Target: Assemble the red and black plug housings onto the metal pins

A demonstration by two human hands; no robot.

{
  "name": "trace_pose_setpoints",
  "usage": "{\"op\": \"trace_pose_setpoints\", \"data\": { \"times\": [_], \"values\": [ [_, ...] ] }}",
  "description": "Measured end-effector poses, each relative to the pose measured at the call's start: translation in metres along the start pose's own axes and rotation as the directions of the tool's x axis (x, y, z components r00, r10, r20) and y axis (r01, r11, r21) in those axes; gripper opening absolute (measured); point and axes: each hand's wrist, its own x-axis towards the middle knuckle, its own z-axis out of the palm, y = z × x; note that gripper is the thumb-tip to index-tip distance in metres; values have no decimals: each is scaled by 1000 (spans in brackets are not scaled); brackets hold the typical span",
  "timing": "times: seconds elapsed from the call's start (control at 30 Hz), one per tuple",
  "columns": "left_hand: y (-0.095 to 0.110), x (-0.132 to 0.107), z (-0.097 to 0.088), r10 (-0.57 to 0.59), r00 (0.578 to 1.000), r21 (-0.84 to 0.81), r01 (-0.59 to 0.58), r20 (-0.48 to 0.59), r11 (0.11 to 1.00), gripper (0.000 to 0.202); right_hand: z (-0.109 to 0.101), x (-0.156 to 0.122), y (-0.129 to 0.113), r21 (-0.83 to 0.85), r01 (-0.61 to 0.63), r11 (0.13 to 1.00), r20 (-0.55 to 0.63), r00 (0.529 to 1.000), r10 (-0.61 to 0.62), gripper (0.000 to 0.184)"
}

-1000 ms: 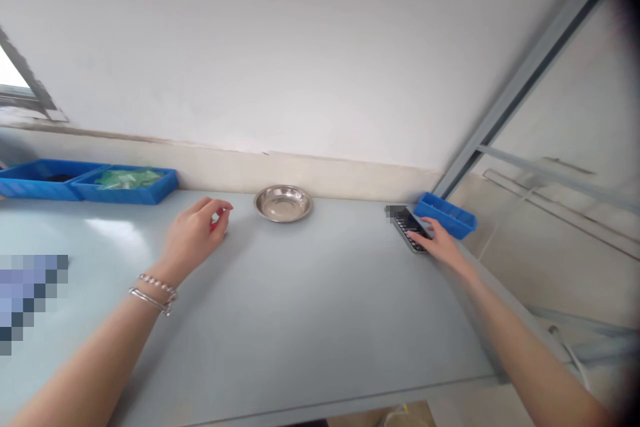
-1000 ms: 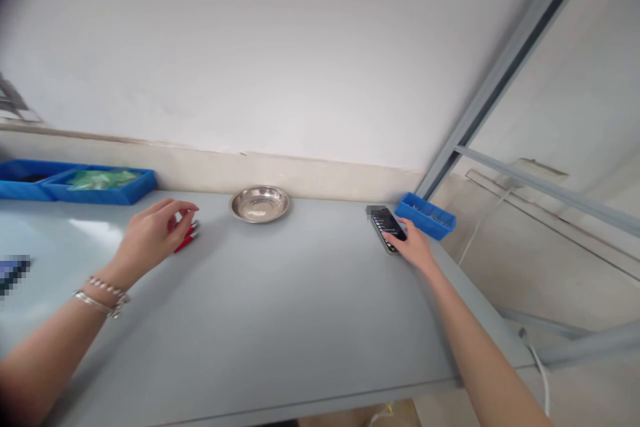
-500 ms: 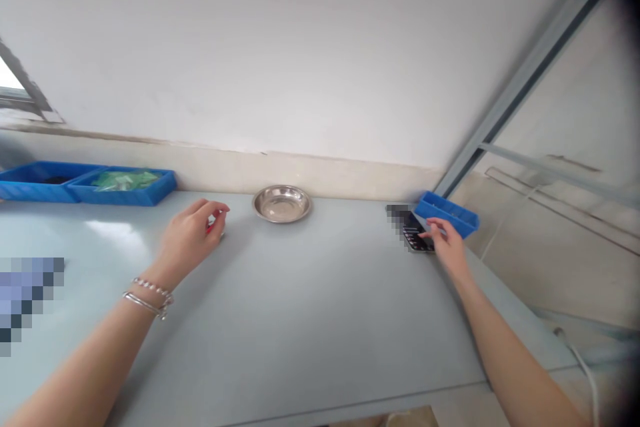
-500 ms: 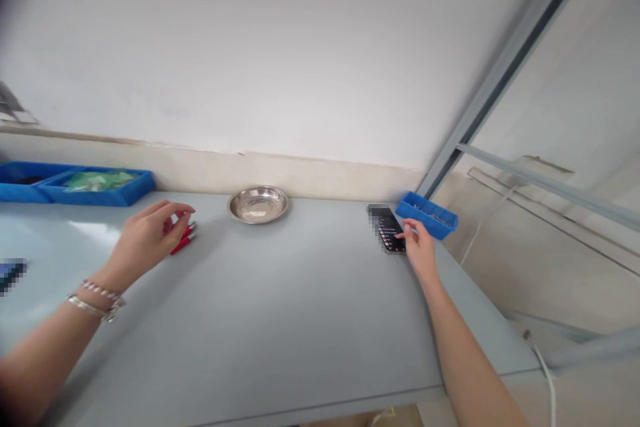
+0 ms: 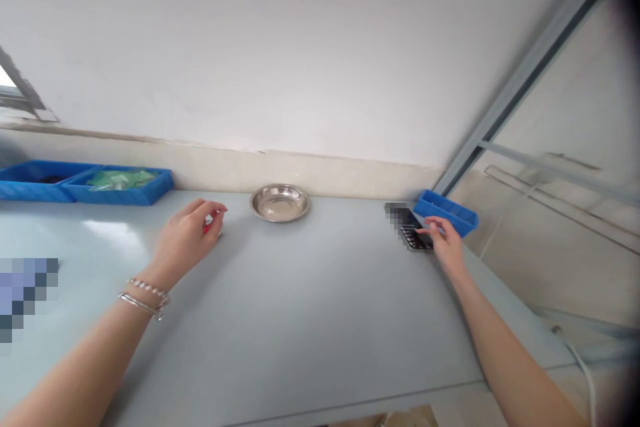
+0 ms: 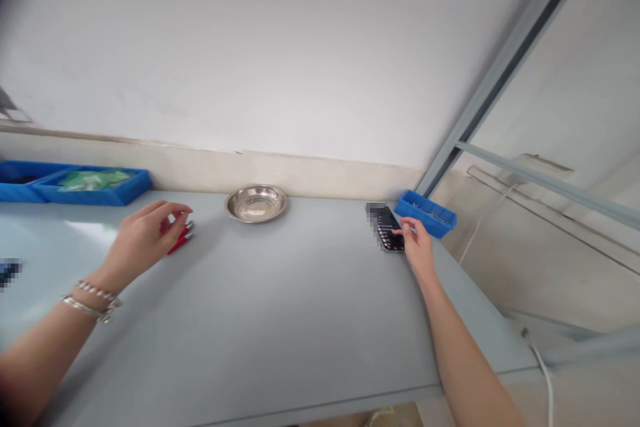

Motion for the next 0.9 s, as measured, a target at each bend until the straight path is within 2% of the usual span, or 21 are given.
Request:
{"op": "trace_pose_setpoints", "data": {
  "times": [0.33, 0.63, 0.8, 0.9],
  "values": [
    [6, -1, -3, 3, 1000, 14, -4, 27, 1000, 37, -3, 1, 4, 42, -1, 999, 9, 1000, 1, 43],
    [7, -1, -1, -10, 997, -40, 13, 81, 999, 38, -7, 4, 12, 72, -5, 997, 1, 1000, 5, 44],
    [8, -1, -1, -2, 997, -30, 5, 80, 1000, 38, -5, 4, 8, 123, -8, 992, -1, 1000, 8, 42],
    [7, -1, -1, -10, 996, -35, 13, 83, 999, 36, -6, 3, 8, 99, -26, 995, 10, 1000, 25, 39]
  ]
}}
